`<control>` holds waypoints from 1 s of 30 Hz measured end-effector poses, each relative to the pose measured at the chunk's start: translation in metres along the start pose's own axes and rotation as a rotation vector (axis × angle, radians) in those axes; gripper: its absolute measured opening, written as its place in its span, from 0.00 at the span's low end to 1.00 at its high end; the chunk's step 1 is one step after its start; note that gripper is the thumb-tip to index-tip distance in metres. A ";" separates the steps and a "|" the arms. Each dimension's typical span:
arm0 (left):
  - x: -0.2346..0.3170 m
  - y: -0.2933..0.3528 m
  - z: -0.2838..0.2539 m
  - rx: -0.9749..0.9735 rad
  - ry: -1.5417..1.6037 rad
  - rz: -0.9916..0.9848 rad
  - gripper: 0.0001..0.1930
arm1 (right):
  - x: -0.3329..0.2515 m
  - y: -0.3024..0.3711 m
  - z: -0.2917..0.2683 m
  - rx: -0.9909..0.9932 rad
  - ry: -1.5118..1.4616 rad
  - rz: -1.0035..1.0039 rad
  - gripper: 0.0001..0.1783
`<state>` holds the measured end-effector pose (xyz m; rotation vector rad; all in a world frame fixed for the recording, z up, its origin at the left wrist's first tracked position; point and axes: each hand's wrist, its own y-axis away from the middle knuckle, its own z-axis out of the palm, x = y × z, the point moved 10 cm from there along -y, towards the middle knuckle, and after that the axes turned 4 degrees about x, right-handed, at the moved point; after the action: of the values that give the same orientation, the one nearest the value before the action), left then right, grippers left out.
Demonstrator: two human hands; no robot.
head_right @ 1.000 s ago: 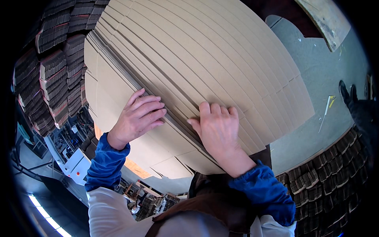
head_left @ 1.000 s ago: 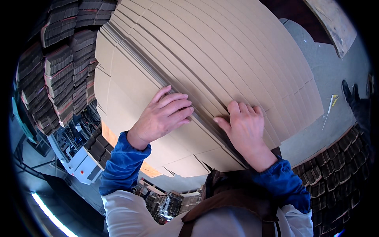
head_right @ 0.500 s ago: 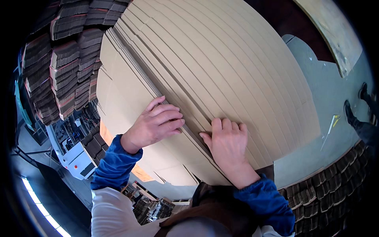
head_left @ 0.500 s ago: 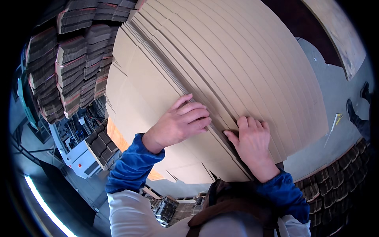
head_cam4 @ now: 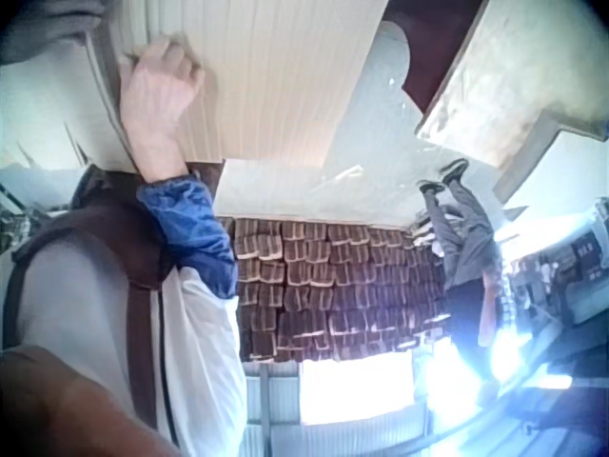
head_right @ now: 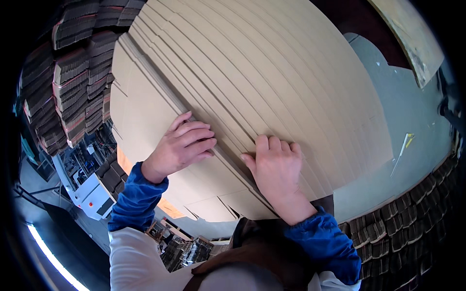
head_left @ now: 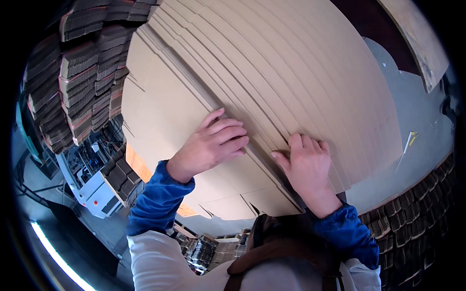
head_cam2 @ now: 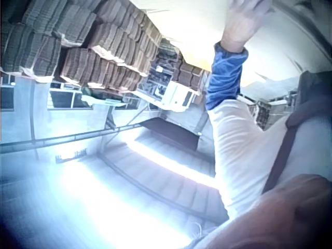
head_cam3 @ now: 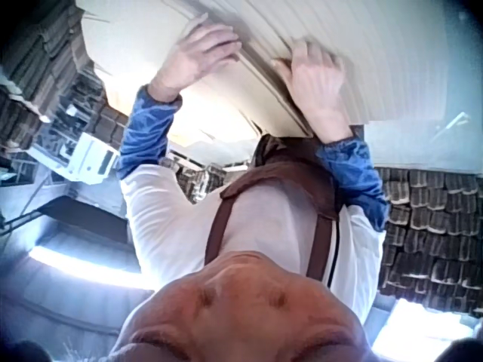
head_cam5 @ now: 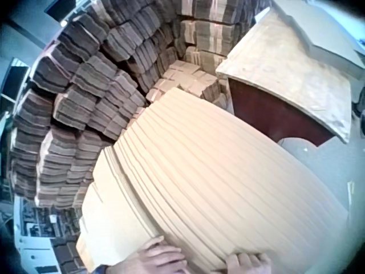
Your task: The person picks up a large, pre-cut cardboard sheet and places it on a wooden table. They then fold the sheet along pre-scored lines to form a box shape. The person repeats this folding process with multiple cardboard sheets, stacking the finished folded units on the table.
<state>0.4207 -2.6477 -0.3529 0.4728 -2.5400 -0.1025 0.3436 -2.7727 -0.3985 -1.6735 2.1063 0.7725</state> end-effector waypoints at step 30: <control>0.011 0.011 -0.009 0.026 -0.065 0.025 0.15 | -0.019 -0.001 0.005 0.011 -0.030 -0.069 0.23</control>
<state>0.4140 -2.6412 -0.3378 0.4540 -2.6129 -0.0764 0.3487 -2.7552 -0.3919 -1.7091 2.0175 0.7593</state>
